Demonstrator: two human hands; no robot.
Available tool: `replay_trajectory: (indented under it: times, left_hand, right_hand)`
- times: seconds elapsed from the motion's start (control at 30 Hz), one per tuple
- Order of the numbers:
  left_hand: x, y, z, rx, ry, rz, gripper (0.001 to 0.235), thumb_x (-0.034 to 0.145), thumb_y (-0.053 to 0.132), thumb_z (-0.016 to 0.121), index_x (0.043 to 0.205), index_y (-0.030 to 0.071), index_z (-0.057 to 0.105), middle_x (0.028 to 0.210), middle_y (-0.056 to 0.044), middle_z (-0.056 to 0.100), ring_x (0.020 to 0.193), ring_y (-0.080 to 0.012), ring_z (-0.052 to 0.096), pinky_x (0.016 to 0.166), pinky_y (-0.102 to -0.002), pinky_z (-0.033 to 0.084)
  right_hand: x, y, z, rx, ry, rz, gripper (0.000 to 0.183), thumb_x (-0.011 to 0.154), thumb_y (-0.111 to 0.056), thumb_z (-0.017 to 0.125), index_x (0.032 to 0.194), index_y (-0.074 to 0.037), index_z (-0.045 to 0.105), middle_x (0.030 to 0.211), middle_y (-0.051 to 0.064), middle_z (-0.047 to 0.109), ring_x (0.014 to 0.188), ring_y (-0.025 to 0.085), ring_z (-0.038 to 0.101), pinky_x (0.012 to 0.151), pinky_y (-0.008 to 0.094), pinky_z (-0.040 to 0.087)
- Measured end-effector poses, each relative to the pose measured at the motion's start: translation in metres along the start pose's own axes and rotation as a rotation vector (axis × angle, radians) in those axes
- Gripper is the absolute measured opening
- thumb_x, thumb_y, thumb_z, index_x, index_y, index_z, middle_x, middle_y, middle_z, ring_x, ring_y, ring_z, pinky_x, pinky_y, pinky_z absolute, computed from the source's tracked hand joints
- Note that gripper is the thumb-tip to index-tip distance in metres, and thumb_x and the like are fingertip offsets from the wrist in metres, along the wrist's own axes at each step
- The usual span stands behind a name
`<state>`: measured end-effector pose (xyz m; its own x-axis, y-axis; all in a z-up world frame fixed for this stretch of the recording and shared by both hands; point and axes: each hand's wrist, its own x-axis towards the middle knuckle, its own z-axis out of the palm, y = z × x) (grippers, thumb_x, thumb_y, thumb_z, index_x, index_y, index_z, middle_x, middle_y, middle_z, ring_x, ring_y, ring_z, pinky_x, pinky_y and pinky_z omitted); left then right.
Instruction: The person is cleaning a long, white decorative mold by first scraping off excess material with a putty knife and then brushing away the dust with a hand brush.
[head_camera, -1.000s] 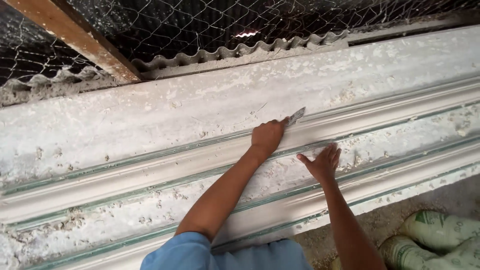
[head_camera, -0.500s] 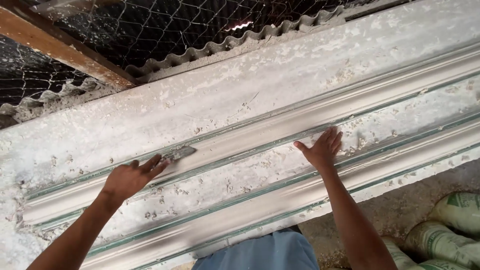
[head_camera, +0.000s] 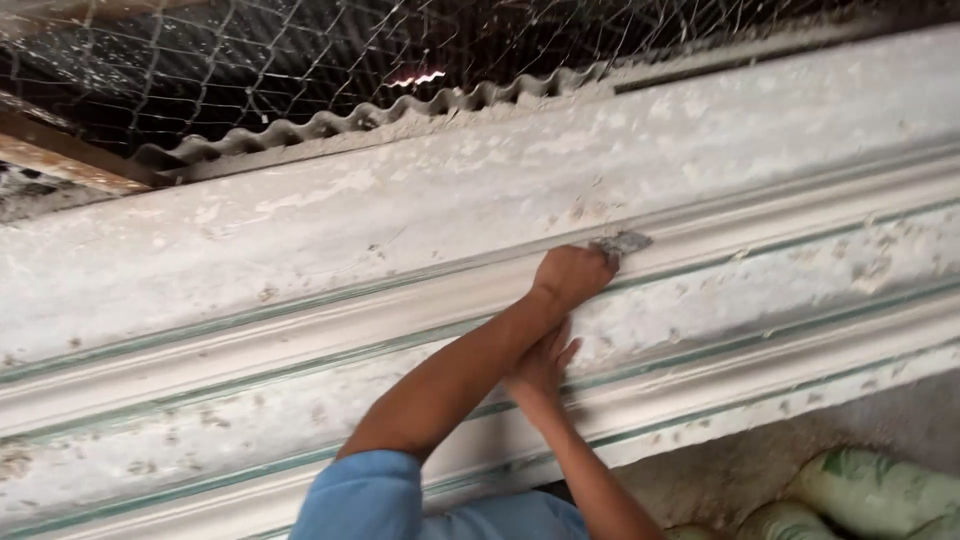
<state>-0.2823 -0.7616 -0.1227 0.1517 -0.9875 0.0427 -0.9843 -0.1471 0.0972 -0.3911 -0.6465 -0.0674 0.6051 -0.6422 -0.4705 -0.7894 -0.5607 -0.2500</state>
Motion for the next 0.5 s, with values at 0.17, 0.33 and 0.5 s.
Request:
replay_trajectory:
  times: [0.17,0.33,0.5]
  left_hand:
    - [-0.075,-0.052,-0.118,-0.221,-0.177,-0.118,0.038,0.097,0.02,0.059,0.133,0.03,0.06,0.126,-0.013,0.07,0.081,-0.0347,0.077,0.065,-0.053,0.06]
    - [-0.209,-0.125,-0.178,-0.272,-0.372,-0.391,0.037,0.101,0.03,0.055,0.138,0.033,0.058,0.13,-0.006,0.07,0.097,-0.0356,0.076,0.085,-0.052,0.061]
    - [-0.304,-0.176,-0.197,-0.241,-0.491,-0.799,0.038,0.102,0.044,0.053,0.138,0.034,0.062,0.125,0.001,0.075,0.106,-0.0323,0.076,0.1,-0.048,0.062]
  right_hand:
    - [0.052,0.136,-0.032,-0.023,0.195,-0.178,0.095,0.086,-0.064,0.067,0.153,-0.001,0.044,0.157,0.025,0.039,0.151,0.046,0.028,0.123,0.06,0.021]
    - [0.12,0.24,-0.104,-0.076,0.186,-0.032,0.109,0.088,-0.075,0.056,0.159,0.004,0.032,0.162,0.031,0.032,0.153,0.05,0.021,0.125,0.058,0.017]
    - [0.157,0.255,-0.108,-0.058,0.033,0.071,0.124,0.084,-0.078,0.057,0.16,0.01,0.014,0.165,0.035,0.014,0.156,0.049,0.007,0.128,0.055,0.006]
